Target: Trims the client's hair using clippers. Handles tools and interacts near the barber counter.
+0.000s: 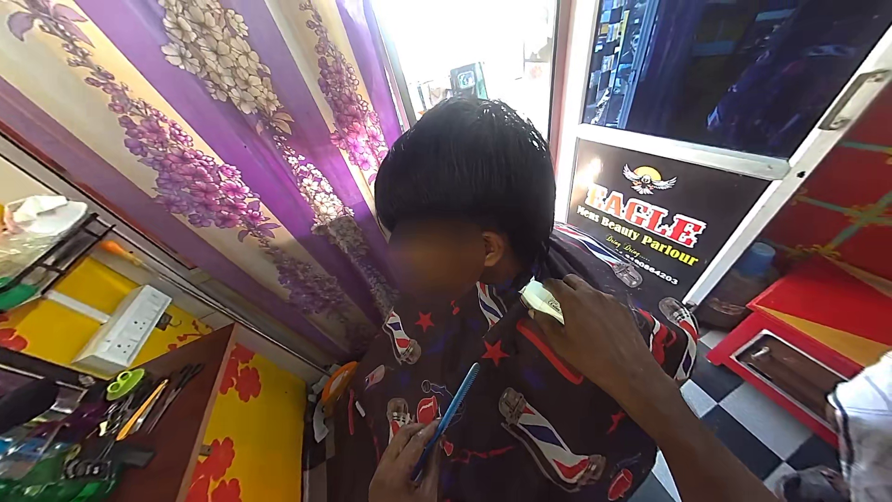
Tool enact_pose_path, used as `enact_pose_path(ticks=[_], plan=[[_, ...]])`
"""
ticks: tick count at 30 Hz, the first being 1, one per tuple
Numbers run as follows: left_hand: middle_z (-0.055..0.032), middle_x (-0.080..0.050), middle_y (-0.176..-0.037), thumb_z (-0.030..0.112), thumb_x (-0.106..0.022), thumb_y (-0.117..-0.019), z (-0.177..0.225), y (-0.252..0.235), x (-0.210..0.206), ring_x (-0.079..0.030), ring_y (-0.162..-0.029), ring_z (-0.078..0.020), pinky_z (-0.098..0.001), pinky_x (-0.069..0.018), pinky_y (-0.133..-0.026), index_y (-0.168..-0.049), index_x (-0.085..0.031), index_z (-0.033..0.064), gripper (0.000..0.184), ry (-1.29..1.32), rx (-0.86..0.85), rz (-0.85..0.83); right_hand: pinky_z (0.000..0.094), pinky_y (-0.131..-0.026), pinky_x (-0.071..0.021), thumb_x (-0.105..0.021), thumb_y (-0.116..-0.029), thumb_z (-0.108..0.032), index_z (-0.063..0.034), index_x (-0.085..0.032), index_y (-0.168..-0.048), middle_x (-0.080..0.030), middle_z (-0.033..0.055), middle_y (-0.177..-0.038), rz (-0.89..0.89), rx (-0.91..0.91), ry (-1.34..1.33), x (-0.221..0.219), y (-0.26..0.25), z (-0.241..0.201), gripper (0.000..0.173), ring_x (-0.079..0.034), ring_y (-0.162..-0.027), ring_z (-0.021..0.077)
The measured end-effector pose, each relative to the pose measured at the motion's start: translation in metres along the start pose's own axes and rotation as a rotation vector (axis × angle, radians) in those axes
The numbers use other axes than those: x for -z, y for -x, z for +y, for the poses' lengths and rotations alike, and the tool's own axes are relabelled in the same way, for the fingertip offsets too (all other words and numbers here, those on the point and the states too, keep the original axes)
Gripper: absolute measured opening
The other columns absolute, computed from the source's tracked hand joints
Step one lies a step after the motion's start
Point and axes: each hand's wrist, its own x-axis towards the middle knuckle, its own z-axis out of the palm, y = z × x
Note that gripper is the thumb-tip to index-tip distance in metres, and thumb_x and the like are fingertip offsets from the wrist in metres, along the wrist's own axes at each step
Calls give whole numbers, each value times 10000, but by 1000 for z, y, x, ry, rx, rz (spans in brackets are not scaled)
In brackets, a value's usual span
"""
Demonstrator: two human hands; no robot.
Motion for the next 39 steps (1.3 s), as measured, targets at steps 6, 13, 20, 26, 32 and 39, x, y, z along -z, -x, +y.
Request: enact_pose_path(ticks=[6, 13, 20, 26, 32, 39], plan=[[-184, -725, -969, 50, -735, -886, -3, 0, 0, -712, -880, -199, -284, -593, -802, -1046, -786, -15, 180, 18, 12, -21, 360, -777, -627, -564, -1020, -333, -77, -613, -1305, -718, 93, -1062, -158, -40, -1275, -16, 20, 12, 386, -723, -869, 201], [-189, -728, -967, 48, -735, -880, 2, -8, 3, -715, -877, -196, -288, -593, -810, -1035, -786, -21, 177, 4, -1, -21, 258, -722, -571, -603, -1016, -355, -68, -460, -1296, -653, 68, -1038, -358, -26, -1697, -24, 30, 10, 426, -658, -816, 132], [-174, -714, -968, 45, -737, -887, 6, -16, 6, -692, -879, -119, -214, -578, -792, -1018, -769, -55, 168, 70, -13, -14, 329, -861, -586, -556, -1040, -338, -51, -576, -1323, -672, 85, -1118, -448, 86, -1911, -28, 28, 13, 404, -681, -936, 168], [-139, -682, -950, 71, -716, -911, 24, -39, 2, -647, -849, -39, -139, -544, -765, -1034, -757, -62, 185, 72, -199, 183, 245, -638, -566, -449, -1081, -396, -102, -544, -1249, -671, 33, -986, -676, -22, -1545, -39, 41, 18, 352, -658, -734, 109], [-109, -722, -912, 210, -668, -952, 79, -124, -19, -664, -797, -209, -372, -500, -711, -1043, -796, 55, 221, -265, -490, 450, 240, -655, -560, -505, -1066, -373, -98, -553, -1272, -667, 23, -984, -644, -4, -1498, -50, 60, 26, 347, -651, -746, 97], [-57, -754, -967, 212, -633, -943, 72, -144, -50, -703, -808, -212, -428, -543, -713, -1056, -820, 136, 231, -272, -525, 213, 258, -655, -574, -543, -1045, -388, -98, -568, -1276, -677, 21, -971, -594, -24, -1400, -41, 84, 50, 371, -665, -747, 113]])
